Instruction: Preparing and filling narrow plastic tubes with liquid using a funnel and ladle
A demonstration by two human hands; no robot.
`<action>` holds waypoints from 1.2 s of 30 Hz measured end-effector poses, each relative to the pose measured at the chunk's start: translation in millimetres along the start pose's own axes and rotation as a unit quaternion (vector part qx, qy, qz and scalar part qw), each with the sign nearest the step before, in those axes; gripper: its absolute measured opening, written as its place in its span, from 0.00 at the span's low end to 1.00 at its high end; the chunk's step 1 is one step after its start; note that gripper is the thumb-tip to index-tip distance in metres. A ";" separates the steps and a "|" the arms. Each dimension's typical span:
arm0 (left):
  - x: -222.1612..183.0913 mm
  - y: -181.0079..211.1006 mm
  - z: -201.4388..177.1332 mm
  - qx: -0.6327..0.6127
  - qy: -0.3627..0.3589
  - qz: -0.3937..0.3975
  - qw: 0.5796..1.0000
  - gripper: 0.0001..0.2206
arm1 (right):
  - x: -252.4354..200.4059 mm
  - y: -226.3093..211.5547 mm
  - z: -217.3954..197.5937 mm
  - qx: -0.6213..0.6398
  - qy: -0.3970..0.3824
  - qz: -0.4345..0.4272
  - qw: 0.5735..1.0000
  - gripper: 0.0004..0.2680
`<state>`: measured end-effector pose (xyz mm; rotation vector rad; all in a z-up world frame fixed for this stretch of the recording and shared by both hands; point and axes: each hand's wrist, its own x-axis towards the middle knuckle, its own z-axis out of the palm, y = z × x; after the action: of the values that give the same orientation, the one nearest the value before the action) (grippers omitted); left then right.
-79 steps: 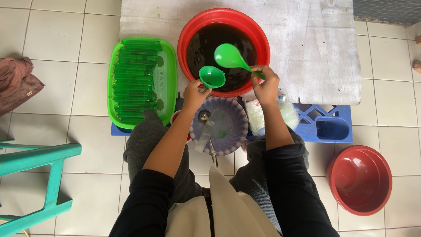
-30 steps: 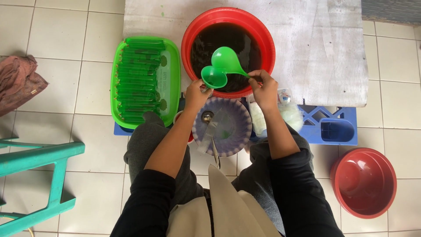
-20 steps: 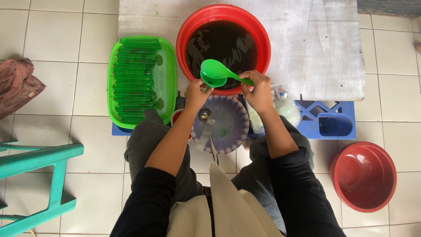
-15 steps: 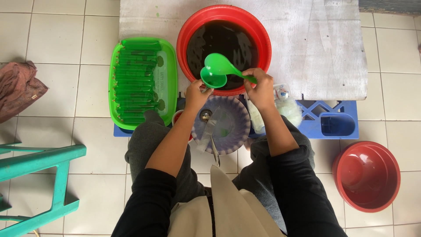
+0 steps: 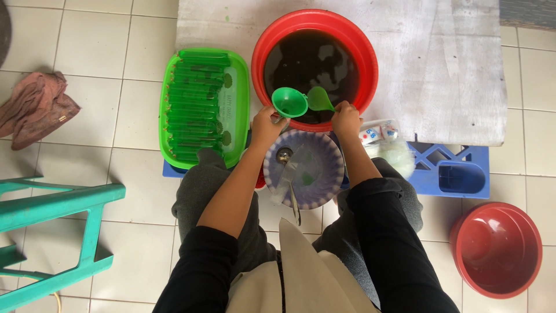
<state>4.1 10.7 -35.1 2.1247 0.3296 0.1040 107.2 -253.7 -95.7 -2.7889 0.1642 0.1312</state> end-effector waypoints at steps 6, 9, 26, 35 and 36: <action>-4.1 15.2 -16.6 -0.016 -0.006 0.001 1.000 0.13 | -18.1 -27.3 9.2 -0.040 -0.064 -0.014 0.997 0.04; -9.9 29.1 -30.5 -0.029 0.001 0.000 1.000 0.11 | -16.3 -32.0 15.6 -0.022 -0.074 -0.006 0.997 0.03; -18.0 44.2 -29.3 -0.035 0.001 0.017 0.999 0.11 | -45.6 -60.0 -106.0 0.272 0.050 -0.045 0.960 0.05; -7.1 6.0 2.7 0.004 -0.003 0.019 1.000 0.13 | -98.8 -66.1 -172.3 0.315 0.102 -0.211 0.920 0.06; -6.4 4.6 4.8 0.004 -0.001 0.020 1.000 0.13 | -103.0 -65.4 -175.8 0.311 0.108 -0.242 0.913 0.07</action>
<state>-0.2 2.6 -33.6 2.1394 0.2866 0.1253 26.3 -242.6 102.1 -2.1163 -0.3729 -0.3017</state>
